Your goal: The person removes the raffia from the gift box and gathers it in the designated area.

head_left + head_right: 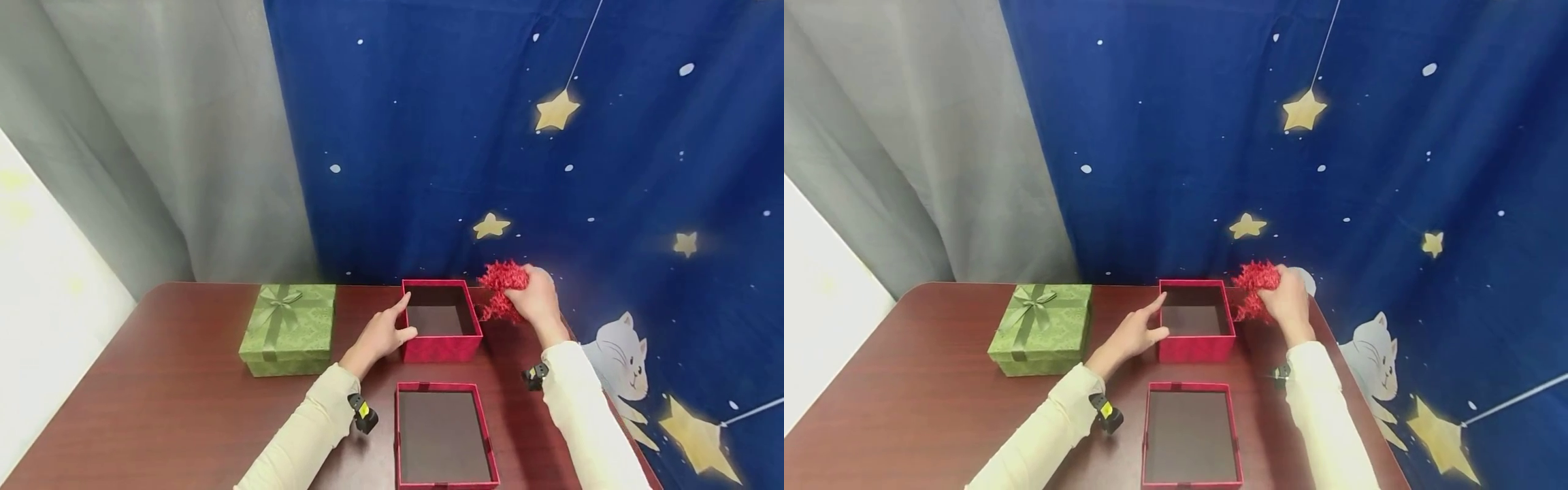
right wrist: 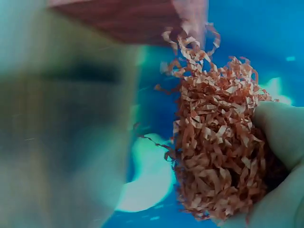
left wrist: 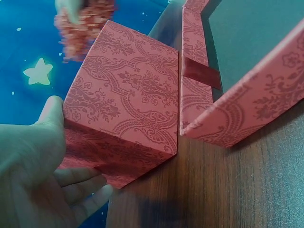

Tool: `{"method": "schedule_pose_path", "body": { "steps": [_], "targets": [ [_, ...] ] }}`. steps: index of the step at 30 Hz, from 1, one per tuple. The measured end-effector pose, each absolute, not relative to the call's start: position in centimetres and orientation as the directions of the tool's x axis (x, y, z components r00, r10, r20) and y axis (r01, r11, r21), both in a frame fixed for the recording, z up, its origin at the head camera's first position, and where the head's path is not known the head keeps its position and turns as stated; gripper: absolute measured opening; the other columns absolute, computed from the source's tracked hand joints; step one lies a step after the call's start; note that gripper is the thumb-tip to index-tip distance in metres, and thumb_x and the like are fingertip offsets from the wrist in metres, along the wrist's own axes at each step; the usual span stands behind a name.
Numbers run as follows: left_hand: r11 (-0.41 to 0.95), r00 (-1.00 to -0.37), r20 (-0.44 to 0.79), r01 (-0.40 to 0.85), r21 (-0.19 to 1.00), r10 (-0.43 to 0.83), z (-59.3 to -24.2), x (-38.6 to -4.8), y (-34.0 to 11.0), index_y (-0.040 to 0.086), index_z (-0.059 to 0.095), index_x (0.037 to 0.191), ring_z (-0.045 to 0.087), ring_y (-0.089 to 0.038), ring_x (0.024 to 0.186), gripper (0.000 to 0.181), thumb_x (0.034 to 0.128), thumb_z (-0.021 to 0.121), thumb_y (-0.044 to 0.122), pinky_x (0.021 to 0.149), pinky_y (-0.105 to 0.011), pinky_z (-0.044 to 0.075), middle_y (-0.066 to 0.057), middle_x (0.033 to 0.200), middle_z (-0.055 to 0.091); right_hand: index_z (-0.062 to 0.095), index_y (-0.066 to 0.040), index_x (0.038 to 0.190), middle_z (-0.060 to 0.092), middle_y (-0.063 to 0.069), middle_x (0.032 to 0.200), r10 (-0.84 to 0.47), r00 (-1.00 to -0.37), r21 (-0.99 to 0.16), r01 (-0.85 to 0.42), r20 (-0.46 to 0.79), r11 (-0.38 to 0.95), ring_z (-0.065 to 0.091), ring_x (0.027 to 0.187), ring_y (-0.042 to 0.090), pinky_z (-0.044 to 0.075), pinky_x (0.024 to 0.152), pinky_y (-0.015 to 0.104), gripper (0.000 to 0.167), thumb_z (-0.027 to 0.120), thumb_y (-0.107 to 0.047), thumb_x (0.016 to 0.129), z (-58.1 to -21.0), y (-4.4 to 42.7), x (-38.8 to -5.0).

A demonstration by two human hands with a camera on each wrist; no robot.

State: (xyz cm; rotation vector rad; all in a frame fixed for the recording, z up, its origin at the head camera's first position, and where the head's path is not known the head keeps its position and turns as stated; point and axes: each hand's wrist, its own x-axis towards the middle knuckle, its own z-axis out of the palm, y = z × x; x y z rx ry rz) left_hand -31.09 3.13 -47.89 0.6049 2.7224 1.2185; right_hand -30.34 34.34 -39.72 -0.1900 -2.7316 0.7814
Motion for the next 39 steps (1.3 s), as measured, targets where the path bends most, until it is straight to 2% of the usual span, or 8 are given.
{"method": "schedule_pose_path", "body": {
  "steps": [7,15,20,22,24,27,33,39],
  "targets": [
    [0.613,-0.911,0.051,0.317,0.724,0.410,-47.6,-31.0,3.1,0.015,0.030,0.164,0.049,-0.020,0.065,0.082,0.0958,0.073,0.020,0.087,-0.042,0.055,-0.007,0.076,0.061,0.054,0.004,0.134,0.058,0.035,0.132,0.269,-0.962,-0.458,0.214,0.057,0.863,0.054,0.121,0.058,0.035,0.093,0.080,0.057,0.074,-0.020,0.087,-44.6,36.1,-29.7],
    [0.619,-0.914,0.056,0.316,0.719,0.402,-47.4,-30.9,3.3,0.016,0.030,0.164,0.060,-0.024,0.079,0.081,0.0961,0.073,0.020,0.097,-0.045,0.055,-0.013,0.090,0.068,0.041,0.010,0.147,0.046,0.042,0.141,0.223,-0.954,-0.367,0.284,-0.201,0.886,0.044,0.129,0.062,0.030,0.100,0.081,0.075,0.072,-0.020,0.086,-46.0,36.5,-28.3],
    [0.639,-0.908,0.061,0.338,0.691,0.414,-47.5,-31.0,3.2,0.017,0.031,0.164,0.063,-0.026,0.083,0.080,0.0963,0.074,0.021,0.098,-0.045,0.054,-0.012,0.085,0.067,0.027,0.009,0.155,0.028,0.048,0.147,0.162,-0.925,-0.351,0.287,-0.344,0.891,0.024,0.137,0.069,0.019,0.106,0.084,0.093,0.075,-0.028,0.084,-45.0,35.9,-27.5],
    [0.654,-0.899,0.084,0.374,0.658,0.430,-47.4,-31.0,3.0,0.017,0.033,0.164,0.067,-0.029,0.095,0.078,0.0966,0.073,0.023,0.101,-0.046,0.053,-0.015,0.097,0.072,0.023,0.006,0.158,0.021,0.049,0.149,0.158,-0.932,-0.367,0.279,-0.326,0.887,0.014,0.139,0.071,0.011,0.105,0.087,0.096,0.074,-0.030,0.084,-44.2,35.4,-27.5],
    [0.665,-0.894,0.113,0.402,0.630,0.433,-47.1,-30.7,2.8,0.019,0.034,0.163,0.067,-0.032,0.113,0.075,0.0982,0.071,0.028,0.106,-0.048,0.050,-0.019,0.119,0.071,0.021,0.004,0.160,0.014,0.048,0.152,0.163,-0.945,-0.401,0.271,-0.284,0.875,0.005,0.142,0.070,0.005,0.106,0.087,0.096,0.071,-0.031,0.086,-43.1,34.7,-27.5],
    [0.661,-0.893,0.189,0.432,0.613,0.408,-46.5,-29.8,1.8,0.015,0.040,0.161,0.060,-0.035,0.129,0.067,0.1015,0.066,0.033,0.109,-0.050,0.047,-0.020,0.141,0.061,0.025,0.005,0.159,0.013,0.046,0.155,0.160,-0.974,-0.447,0.215,-0.157,0.868,0.006,0.144,0.066,0.006,0.109,0.084,0.088,0.066,-0.033,0.091,-41.6,33.4,-27.5],
    [0.634,-0.876,0.365,0.480,0.606,0.315,-44.0,-26.6,-2.5,0.006,0.064,0.139,0.064,-0.034,0.122,0.042,0.1006,0.066,0.022,0.105,-0.050,0.050,-0.016,0.131,0.067,0.041,0.004,0.152,0.026,0.040,0.154,0.146,-0.981,-0.557,0.049,0.130,0.829,0.025,0.144,0.056,0.023,0.114,0.073,0.068,0.064,-0.026,0.096,-39.3,30.1,-27.2],
    [0.717,-0.885,0.426,0.420,0.557,0.188,-42.3,-25.2,-10.8,0.001,0.066,0.132,0.063,-0.039,0.118,0.036,0.1010,0.064,0.019,0.102,-0.057,0.049,-0.020,0.130,0.066,0.056,0.000,0.141,0.041,0.031,0.149,0.081,-0.922,-0.623,-0.190,0.380,0.759,0.040,0.140,0.045,0.035,0.115,0.058,0.051,0.069,-0.014,0.093,-37.4,23.4,-27.9]
  ]
}}
